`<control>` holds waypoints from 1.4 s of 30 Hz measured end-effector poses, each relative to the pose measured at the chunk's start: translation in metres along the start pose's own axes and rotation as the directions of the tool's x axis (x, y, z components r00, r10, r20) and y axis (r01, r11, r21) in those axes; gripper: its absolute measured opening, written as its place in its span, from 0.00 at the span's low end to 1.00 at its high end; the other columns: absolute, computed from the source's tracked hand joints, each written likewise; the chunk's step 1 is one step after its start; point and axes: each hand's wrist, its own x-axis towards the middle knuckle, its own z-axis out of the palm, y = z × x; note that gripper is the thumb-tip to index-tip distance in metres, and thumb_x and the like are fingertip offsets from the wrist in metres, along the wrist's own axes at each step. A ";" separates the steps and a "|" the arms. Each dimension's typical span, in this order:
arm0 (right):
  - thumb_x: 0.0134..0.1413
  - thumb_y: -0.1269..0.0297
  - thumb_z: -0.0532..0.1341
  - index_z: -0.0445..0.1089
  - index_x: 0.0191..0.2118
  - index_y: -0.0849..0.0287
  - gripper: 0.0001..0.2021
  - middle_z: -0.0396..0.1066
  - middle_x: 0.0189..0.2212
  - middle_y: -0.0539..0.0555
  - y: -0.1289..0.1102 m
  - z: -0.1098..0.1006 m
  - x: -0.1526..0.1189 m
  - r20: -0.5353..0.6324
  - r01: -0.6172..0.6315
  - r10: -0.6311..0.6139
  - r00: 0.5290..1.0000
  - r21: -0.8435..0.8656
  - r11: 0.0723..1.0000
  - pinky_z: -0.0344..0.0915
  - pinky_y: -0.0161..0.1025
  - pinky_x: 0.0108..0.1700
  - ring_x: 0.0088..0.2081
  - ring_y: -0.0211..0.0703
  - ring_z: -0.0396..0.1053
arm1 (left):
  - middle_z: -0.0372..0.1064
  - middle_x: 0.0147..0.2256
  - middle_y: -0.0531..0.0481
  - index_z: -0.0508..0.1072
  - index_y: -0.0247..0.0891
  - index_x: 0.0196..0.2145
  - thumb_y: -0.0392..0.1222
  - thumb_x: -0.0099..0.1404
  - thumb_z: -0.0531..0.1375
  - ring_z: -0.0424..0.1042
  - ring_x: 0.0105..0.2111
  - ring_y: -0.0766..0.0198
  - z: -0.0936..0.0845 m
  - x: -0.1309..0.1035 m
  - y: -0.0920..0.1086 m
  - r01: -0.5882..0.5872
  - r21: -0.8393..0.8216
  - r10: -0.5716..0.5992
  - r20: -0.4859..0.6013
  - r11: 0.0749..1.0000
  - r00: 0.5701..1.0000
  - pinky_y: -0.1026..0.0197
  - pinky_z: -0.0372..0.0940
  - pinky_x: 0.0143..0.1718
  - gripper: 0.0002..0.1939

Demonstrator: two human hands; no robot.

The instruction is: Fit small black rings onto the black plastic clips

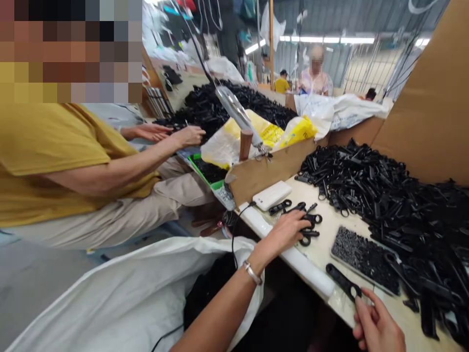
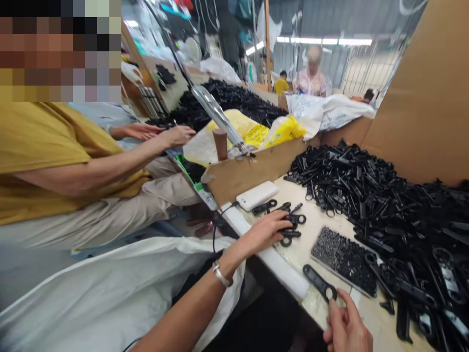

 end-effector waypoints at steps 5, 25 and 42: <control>0.37 0.29 0.61 0.67 0.54 0.64 0.46 0.69 0.22 0.50 -0.006 -0.014 0.006 0.141 -0.098 0.095 0.985 0.013 0.995 0.66 0.35 0.21 0.22 0.43 0.68 | 0.62 0.60 0.47 0.75 0.44 0.47 0.28 0.60 0.59 0.63 0.58 0.52 -0.003 0.000 -0.009 -0.058 -0.109 0.068 0.086 0.992 0.994 0.51 0.58 0.59 0.20; 0.43 0.33 0.62 0.68 0.54 0.64 0.41 0.70 0.21 0.50 -0.007 -0.011 0.000 0.095 -0.061 0.060 0.994 0.009 0.998 0.64 0.33 0.20 0.20 0.40 0.67 | 0.72 0.48 0.43 0.73 0.34 0.44 0.32 0.68 0.53 0.70 0.51 0.58 -0.017 0.016 -0.029 0.077 -0.159 -0.100 -0.146 0.984 0.984 0.59 0.62 0.55 0.11; 0.48 0.32 0.58 0.68 0.56 0.65 0.41 0.66 0.16 0.47 0.002 -0.008 0.002 0.081 -0.024 0.030 0.996 -0.063 0.998 0.64 0.32 0.20 0.17 0.39 0.65 | 0.77 0.38 0.52 0.78 0.37 0.40 0.26 0.59 0.53 0.73 0.38 0.66 -0.012 0.050 -0.062 0.019 -0.216 0.034 0.241 0.976 0.970 0.69 0.63 0.42 0.18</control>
